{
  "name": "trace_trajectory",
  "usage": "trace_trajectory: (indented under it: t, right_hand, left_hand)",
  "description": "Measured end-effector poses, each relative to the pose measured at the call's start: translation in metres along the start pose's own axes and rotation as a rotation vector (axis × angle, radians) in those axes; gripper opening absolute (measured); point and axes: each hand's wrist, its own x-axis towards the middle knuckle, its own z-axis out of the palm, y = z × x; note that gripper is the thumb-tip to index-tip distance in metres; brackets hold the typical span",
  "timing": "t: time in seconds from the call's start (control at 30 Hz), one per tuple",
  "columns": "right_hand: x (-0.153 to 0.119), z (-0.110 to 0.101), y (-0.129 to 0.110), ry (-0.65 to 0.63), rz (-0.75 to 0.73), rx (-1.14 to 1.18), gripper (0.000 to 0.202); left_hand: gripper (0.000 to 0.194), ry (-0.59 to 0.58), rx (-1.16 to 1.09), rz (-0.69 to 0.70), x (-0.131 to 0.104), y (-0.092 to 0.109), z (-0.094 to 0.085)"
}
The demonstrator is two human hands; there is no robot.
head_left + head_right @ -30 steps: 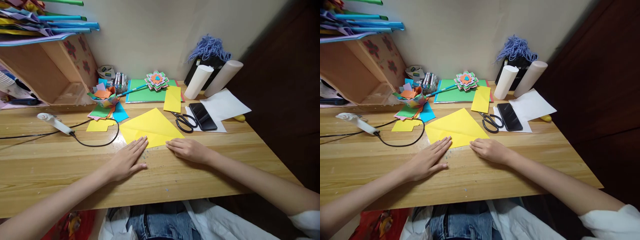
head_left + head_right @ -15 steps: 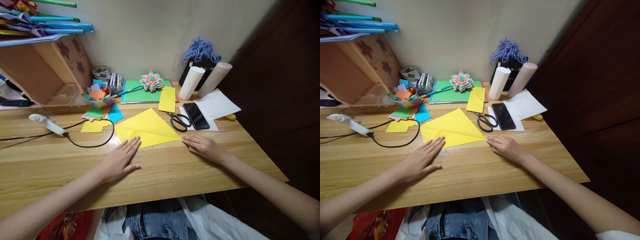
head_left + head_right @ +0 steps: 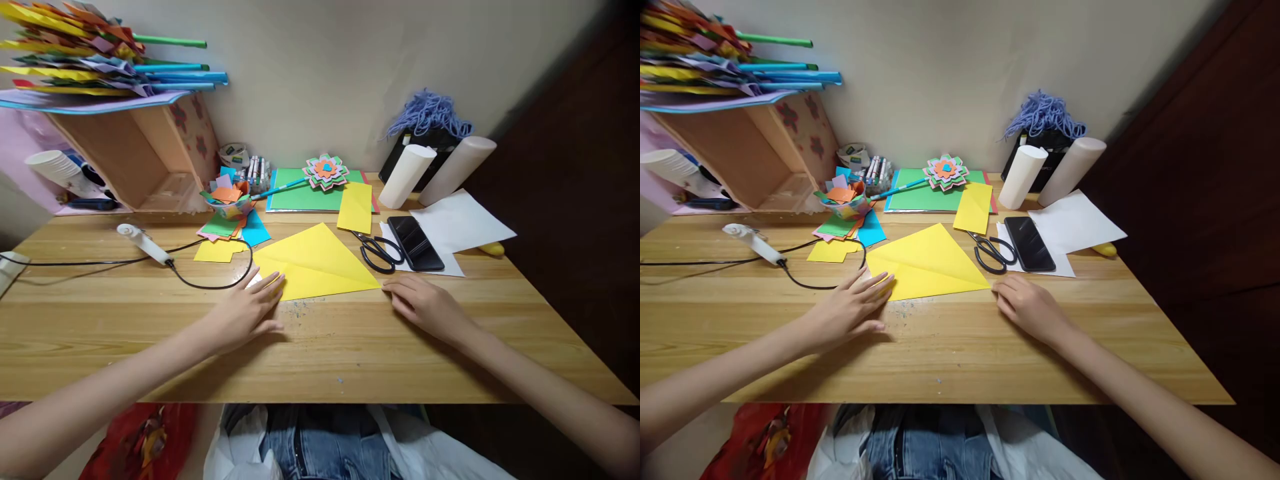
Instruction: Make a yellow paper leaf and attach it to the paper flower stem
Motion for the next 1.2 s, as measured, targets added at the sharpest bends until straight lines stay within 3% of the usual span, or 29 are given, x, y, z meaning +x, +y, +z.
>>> trace_trajectory:
  t: [0.07,0.13,0.23,0.3,0.4,0.5,0.6,0.7,0.8,0.87,0.93,1.0,1.13,1.2]
  right_hand:
    - [0.014,0.001,-0.005,0.000,0.156,0.118,0.021]
    - [0.030,0.004,-0.009,-0.018,0.313,0.269,0.020]
    - [0.051,0.009,-0.010,-0.067,0.502,0.476,0.023]
    - [0.061,0.012,-0.009,-0.092,0.586,0.590,0.029]
    - [0.069,0.012,-0.006,-0.111,0.685,0.782,0.042]
    - [0.071,0.006,-0.006,-0.223,0.715,1.011,0.039]
    - [0.069,-0.001,-0.015,-0.282,0.707,1.171,0.031]
    - [0.062,-0.006,-0.035,0.003,0.672,1.168,0.031]
    - [0.053,-0.004,-0.060,0.328,0.585,1.153,0.035]
    - [0.051,0.000,-0.075,0.494,0.602,1.132,0.035]
    - [0.053,0.007,-0.089,0.559,0.649,1.145,0.033]
    - [0.060,0.015,-0.100,0.568,0.681,1.167,0.031]
    - [0.074,0.032,-0.119,0.602,0.721,1.164,0.033]
    - [0.076,0.039,-0.126,0.628,0.678,1.145,0.036]
  left_hand:
    - [0.039,0.080,-0.041,-0.114,0.012,-0.003,-0.003]
    - [0.038,0.179,-0.143,-0.294,0.026,-0.007,0.000]
    - [0.087,0.177,-0.445,-0.461,0.045,-0.016,0.010]
    - [0.095,0.153,-0.608,-0.504,0.053,-0.019,0.016]
    - [0.066,0.095,-0.790,-0.473,0.060,-0.021,0.016]
    - [0.027,0.096,-0.863,-0.310,0.059,-0.020,0.003]
    - [0.029,0.187,-0.831,-0.114,0.051,-0.022,-0.018]
    - [0.034,0.281,-0.741,-0.049,0.039,-0.030,-0.037]
    - [0.031,0.414,-0.667,-0.104,0.028,-0.040,-0.043]
    - [0.020,0.552,-0.743,-0.248,0.026,-0.042,-0.040]
    - [0.024,0.650,-1.035,-0.462,0.028,-0.036,-0.034]
    - [0.043,0.599,-1.467,-0.633,0.033,-0.023,-0.029]
    - [0.067,0.350,-1.696,-0.673,0.044,0.015,-0.028]
    - [0.063,0.282,-1.742,-0.595,0.049,0.030,-0.030]
